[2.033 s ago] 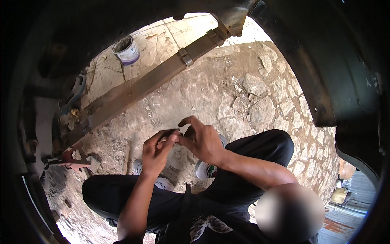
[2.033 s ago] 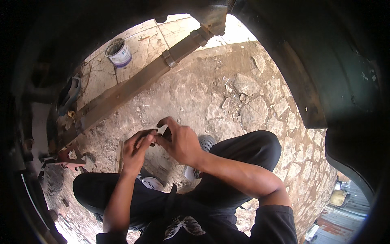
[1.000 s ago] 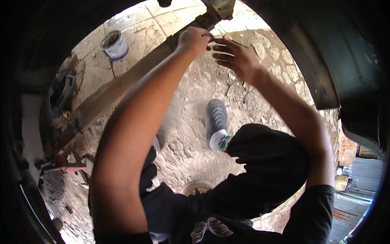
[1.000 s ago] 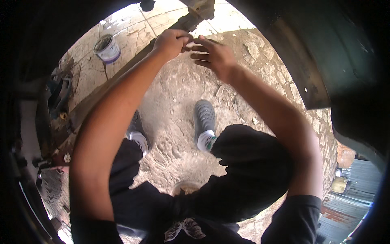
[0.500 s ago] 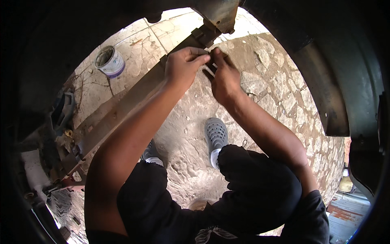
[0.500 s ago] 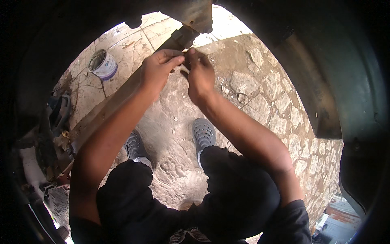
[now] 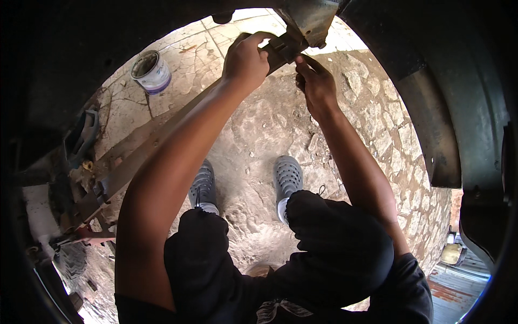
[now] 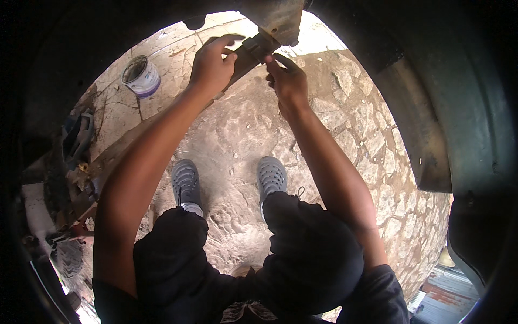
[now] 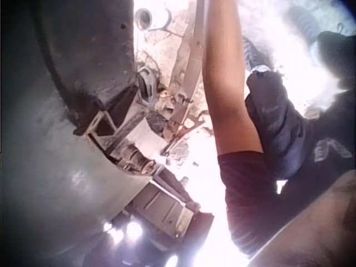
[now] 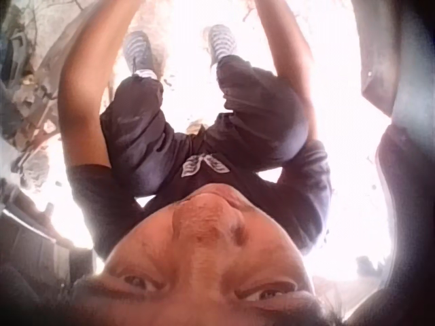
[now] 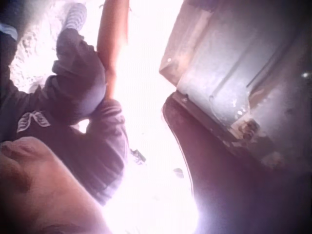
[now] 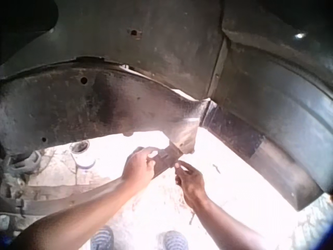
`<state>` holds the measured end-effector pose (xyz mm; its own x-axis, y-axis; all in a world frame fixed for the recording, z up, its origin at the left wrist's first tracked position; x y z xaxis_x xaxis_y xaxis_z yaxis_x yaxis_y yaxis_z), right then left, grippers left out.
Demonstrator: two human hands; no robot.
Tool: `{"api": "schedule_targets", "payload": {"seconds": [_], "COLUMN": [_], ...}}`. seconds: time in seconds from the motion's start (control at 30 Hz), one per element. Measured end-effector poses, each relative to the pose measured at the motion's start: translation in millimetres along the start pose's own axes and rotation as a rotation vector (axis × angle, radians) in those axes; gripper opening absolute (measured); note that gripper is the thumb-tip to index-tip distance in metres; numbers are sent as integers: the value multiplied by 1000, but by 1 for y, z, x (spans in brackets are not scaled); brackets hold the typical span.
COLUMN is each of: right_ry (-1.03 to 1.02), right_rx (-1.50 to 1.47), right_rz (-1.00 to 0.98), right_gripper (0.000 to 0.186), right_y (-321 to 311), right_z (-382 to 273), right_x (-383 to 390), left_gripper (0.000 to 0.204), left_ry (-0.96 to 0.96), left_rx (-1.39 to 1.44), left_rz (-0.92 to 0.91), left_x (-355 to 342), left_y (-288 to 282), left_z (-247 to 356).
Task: The person sits under a vehicle and uses a hammer and chisel to scrape rust and debris from a metal beam. They then insert and tighten small metal fasteners into the beam by hand.
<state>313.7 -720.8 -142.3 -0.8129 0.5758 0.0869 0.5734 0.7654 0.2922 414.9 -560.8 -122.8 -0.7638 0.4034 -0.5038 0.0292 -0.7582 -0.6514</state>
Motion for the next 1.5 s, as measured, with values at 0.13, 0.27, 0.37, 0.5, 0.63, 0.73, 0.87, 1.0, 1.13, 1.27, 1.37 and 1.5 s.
{"api": "schedule_targets", "payload": {"seconds": [0.13,0.27,0.37,0.5,0.63,0.73,0.87,1.0,1.13,1.27,1.37,1.5], "right_ry": [110,229,134,135,127,68,128,76,79,87,27,-19], "right_rx": [-118,-121,-5,168,128,171,169,178,295,236,274,307], "right_rz": [-17,-34,7,128,45,123,131,147,160,148,180,200], "right_gripper": [40,28,36,47,61,49,47,51,55,60,64,69], "right_y": [3,4,18,30,2,20,37,31,36,19,19,41], "right_z": [4,2,4,4,5,7,6,8,16,16,16,8], "right_x": [-9,-21,-36,-42,-18,-38,-25,-22,-45,-21,-34,-35], "left_gripper": [52,56,51,51,56,54,52,47,45,42,41,41], "left_ry": [-30,-131,-132,-165,-231,-181,-244,-151,-186,-197,-185,-395], "left_rx": [-16,-39,-50,7,108,92,93,13,94,102,129,356], "left_rz": [-20,-47,-21,-128,-220,-212,-175,-192,-171,-168,-203,-192], "left_x": [-3,-5,-18,-29,-15,-9,0,0,5,19,16,15], "left_y": [12,17,22,13,-3,1,4,-5,-21,-34,-37,-31], "left_z": [6,12,12,9,1,-9,-28,-35,-41,-30,-29,-34]}}
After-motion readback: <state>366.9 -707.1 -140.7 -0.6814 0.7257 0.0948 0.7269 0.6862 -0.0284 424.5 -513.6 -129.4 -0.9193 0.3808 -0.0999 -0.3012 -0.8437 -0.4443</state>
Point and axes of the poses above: each hand's wrist, its own x-axis away from the middle knuckle, its own y-axis out of the palm, z = x × y, the point moved 1 cm from there along -x, towards the middle knuckle, and after that the axes turned 10 degrees about -x, right-handed, at the moved point
